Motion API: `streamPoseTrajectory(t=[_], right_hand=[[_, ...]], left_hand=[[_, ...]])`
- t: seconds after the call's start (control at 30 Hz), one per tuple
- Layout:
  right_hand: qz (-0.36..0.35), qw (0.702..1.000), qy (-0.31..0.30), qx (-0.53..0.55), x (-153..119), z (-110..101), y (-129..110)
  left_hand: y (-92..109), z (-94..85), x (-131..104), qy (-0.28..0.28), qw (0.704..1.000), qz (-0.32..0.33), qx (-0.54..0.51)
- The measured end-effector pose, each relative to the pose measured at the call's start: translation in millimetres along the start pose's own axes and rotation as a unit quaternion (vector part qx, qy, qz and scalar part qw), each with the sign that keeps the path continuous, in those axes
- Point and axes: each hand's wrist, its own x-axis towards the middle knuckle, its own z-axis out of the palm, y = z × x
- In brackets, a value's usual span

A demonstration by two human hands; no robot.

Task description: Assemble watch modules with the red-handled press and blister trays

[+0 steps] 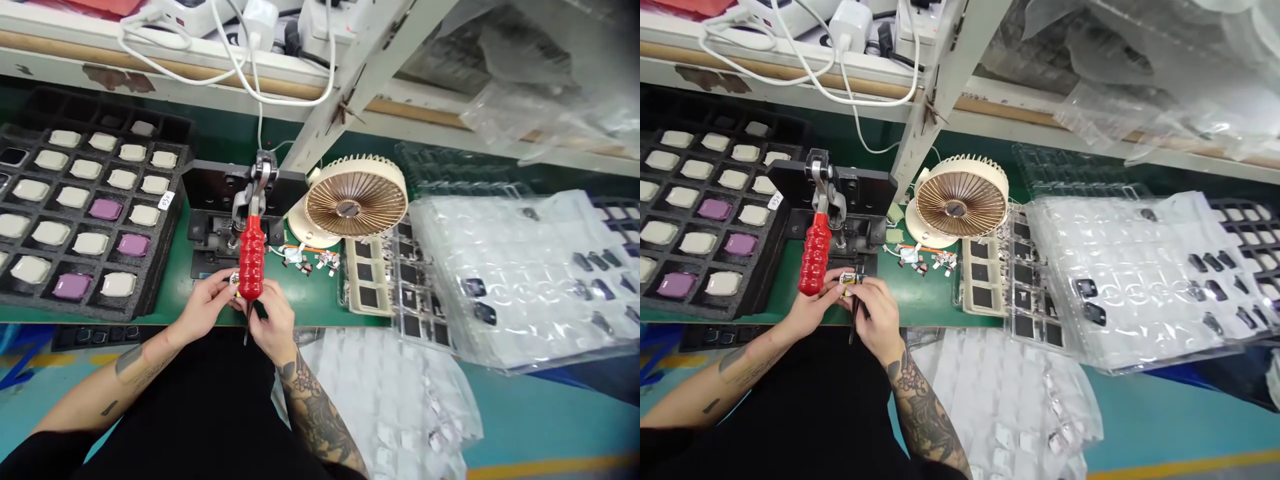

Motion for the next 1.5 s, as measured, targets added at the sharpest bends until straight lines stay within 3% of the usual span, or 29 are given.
streamPoseTrajectory(t=[0.3,0.4,0.5,0.6,0.8,0.97,1.13,1.33,1.5], right_hand=[[0.093,0.990,0.103,0.003,-12,27,3],[0.096,0.989,0.114,0.010,-11,29,5],[0.100,0.991,0.085,0.016,-10,29,6],[0.092,0.994,0.063,0.011,-13,24,5],[0.085,0.981,0.171,-0.027,-22,-9,-5],[0.105,0.976,0.190,0.027,-18,-21,-8],[0.093,0.982,0.160,0.046,-13,-10,-8],[0.084,0.970,0.206,0.097,-5,8,-10],[0.090,0.975,0.174,0.102,-3,14,-11]], left_hand=[[-10,-6.5,5,-0.012,1.000,0.001,-0.025],[-10,-6.1,3,-0.008,1.000,0.010,-0.022],[-6,-4.3,3,0.011,0.999,0.032,-0.012],[-1,-2.7,4,0.026,0.999,0.033,-0.009],[-2,0.1,5,0.028,0.999,-0.006,-0.022],[-5,6.9,2,0.034,0.999,0.016,0.027],[-3,12.0,1,0.033,0.998,0.023,0.055],[-6,9.9,2,0.030,0.997,0.023,0.072],[-13,8.8,-1,0.039,0.996,0.040,0.063]])
